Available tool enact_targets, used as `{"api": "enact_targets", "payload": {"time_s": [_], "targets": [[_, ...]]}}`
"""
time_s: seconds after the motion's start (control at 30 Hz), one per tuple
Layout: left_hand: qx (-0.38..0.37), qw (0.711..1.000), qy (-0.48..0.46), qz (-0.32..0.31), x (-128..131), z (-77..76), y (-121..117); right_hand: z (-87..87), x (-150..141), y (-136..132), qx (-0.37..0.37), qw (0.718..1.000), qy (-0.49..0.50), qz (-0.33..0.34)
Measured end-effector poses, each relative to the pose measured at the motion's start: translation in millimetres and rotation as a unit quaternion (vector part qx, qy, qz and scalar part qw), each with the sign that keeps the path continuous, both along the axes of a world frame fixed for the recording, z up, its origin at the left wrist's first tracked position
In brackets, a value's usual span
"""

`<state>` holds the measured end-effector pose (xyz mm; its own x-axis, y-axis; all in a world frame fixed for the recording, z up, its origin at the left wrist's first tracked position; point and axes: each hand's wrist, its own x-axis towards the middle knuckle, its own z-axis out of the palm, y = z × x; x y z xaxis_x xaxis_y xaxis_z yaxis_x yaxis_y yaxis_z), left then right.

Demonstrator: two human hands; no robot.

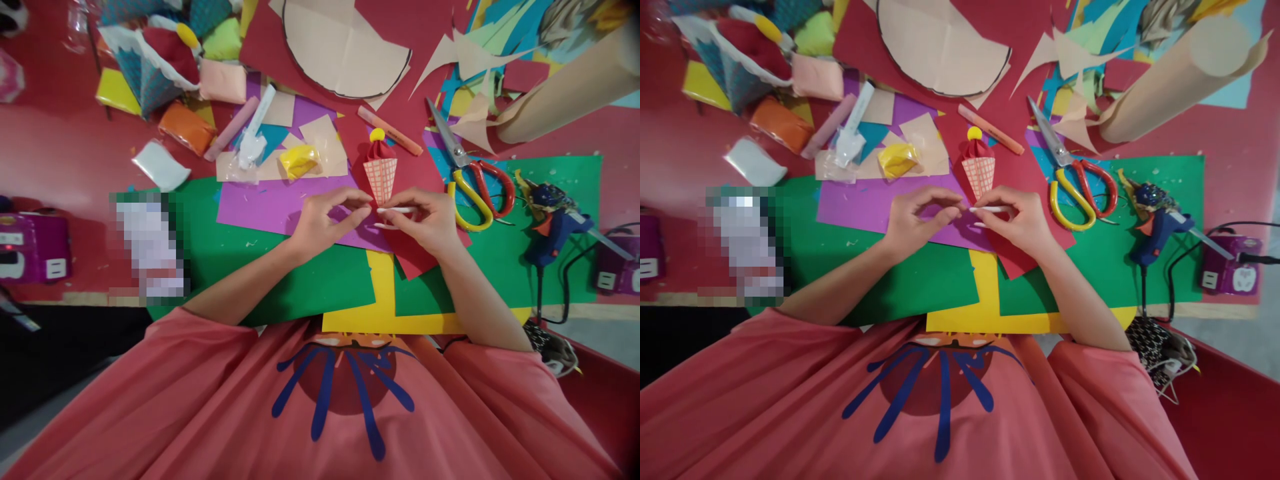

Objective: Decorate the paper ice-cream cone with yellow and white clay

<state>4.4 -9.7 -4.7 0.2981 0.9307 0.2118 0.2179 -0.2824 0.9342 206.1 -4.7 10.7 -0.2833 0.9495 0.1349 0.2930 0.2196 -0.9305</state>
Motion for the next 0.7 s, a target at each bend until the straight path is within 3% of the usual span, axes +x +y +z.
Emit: {"api": "enact_targets", "payload": {"time_s": [0.23,0.53,0.7], "targets": [[-0.021,1.000,-0.002,0.016,-0.5,-3.1,0.5,1.8,9.7,11.1,-0.033,0.997,-0.033,0.064],[-0.015,1.000,0.022,0.006,0.3,-2.5,2.3,0.9,9.0,10.5,-0.065,0.997,-0.007,0.038],[0.048,0.998,0.043,-0.024,3.1,-4.9,3.4,-0.1,3.4,6.7,-0.067,0.997,0.019,0.039]]}}
